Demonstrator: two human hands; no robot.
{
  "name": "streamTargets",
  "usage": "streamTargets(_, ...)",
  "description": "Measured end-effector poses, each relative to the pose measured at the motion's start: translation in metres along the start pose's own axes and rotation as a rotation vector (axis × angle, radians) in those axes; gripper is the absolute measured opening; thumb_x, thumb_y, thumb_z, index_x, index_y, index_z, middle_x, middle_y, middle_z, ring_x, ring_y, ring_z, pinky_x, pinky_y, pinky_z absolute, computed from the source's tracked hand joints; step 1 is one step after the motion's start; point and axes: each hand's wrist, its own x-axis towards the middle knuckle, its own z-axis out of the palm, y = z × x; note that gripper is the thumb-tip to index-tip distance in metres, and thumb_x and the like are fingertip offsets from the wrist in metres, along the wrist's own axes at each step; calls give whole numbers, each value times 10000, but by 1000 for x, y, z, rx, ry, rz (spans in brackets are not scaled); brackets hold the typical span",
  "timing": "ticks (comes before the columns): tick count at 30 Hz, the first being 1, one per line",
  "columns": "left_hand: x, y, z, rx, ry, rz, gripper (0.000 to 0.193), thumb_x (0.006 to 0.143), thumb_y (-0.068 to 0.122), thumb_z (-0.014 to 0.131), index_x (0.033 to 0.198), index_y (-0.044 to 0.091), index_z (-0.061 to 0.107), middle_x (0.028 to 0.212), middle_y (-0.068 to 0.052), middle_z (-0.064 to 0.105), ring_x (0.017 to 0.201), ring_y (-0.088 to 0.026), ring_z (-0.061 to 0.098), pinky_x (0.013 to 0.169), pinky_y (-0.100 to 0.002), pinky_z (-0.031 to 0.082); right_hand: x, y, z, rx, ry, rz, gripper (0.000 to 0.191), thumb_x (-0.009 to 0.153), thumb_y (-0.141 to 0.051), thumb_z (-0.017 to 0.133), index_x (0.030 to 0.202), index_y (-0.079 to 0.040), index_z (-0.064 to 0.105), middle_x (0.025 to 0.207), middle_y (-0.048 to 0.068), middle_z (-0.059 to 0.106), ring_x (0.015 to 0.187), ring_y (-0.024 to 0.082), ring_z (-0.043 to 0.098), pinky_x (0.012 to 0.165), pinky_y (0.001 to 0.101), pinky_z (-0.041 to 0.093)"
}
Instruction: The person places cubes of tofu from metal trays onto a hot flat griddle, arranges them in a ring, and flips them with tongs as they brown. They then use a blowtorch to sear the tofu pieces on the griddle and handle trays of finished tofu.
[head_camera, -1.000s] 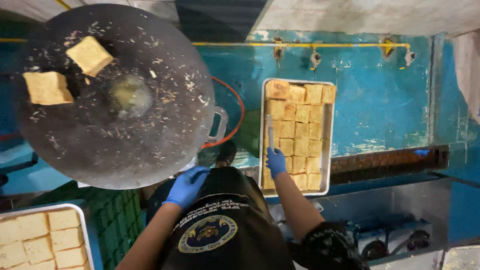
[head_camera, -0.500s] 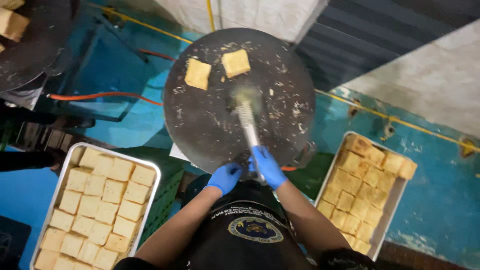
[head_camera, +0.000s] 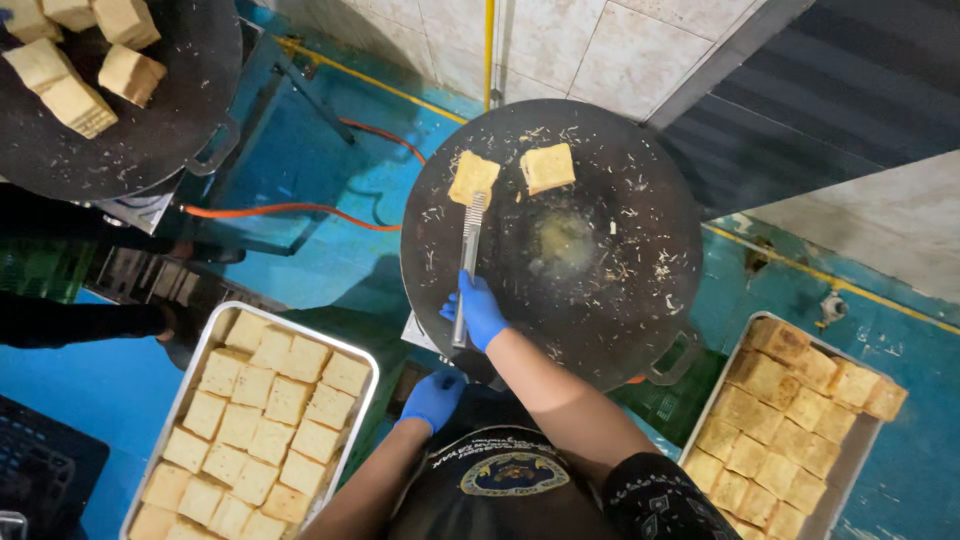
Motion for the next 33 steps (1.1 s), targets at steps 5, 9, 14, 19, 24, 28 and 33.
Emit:
streamTargets(5,9,-10,-23,29,86,-137,338,890,330,633,1121,97,715,1127,-234,703,1110,-430,640,948,-476,523,16,6,26,137,-21,-26,367,1009,-417,633,1169,-120,488,808,78,534,637,219,573,594,400,558)
streamTargets(9,42,14,-72,14,397,-26,273,971,259,575,1082,17,635,1051,-283,678,1025,-503,615,838,-547,507,25,3,24,86,32,-30,355,990,-429,627,1157,-131,528,823,60,571,652,192,590,616,369,562)
streamTargets(14,166,100,-139,41,427,549,304,999,129,554,1289,76,629,1213,-241,650,1147,-452,617,955,-482,510,26,-11,7,30,30,-94,345,1003,-418,626,1113,-100,552,810,51,556,645,156,568,604,344,537)
streamTargets(19,271,178,-150,379,277,668,565,895,71,581,1456,97,520,1460,-199,550,1271,-424,558,1045,-480,472,15,-31,-6,-21,31,-79,321,1011,-389,592,1129,-91,576,822,38,580,642,146,581,607,331,547)
streamTargets(24,317,194,-144,519,150,665,550,922,147,613,1467,121,542,1373,-218,611,1200,-418,611,1036,-470,484,18,-53,-15,-12,81,-37,322,1010,-375,586,1231,-141,593,856,12,607,650,115,566,604,292,504)
streamTargets(28,325,195,-142,421,125,558,536,896,194,645,1428,154,593,1297,-232,652,1116,-417,650,970,-464,522,27,-58,-10,8,157,-66,346,1006,-357,596,1247,-109,599,874,22,612,650,123,541,600,304,487)
streamTargets(33,333,195,-144,454,59,380,566,898,252,668,1453,195,573,1198,-241,683,1079,-410,668,951,-456,532,21,-41,-8,-260,290,-347,350,1029,-334,628,1243,-58,652,902,54,686,763,87,588,696,282,511)
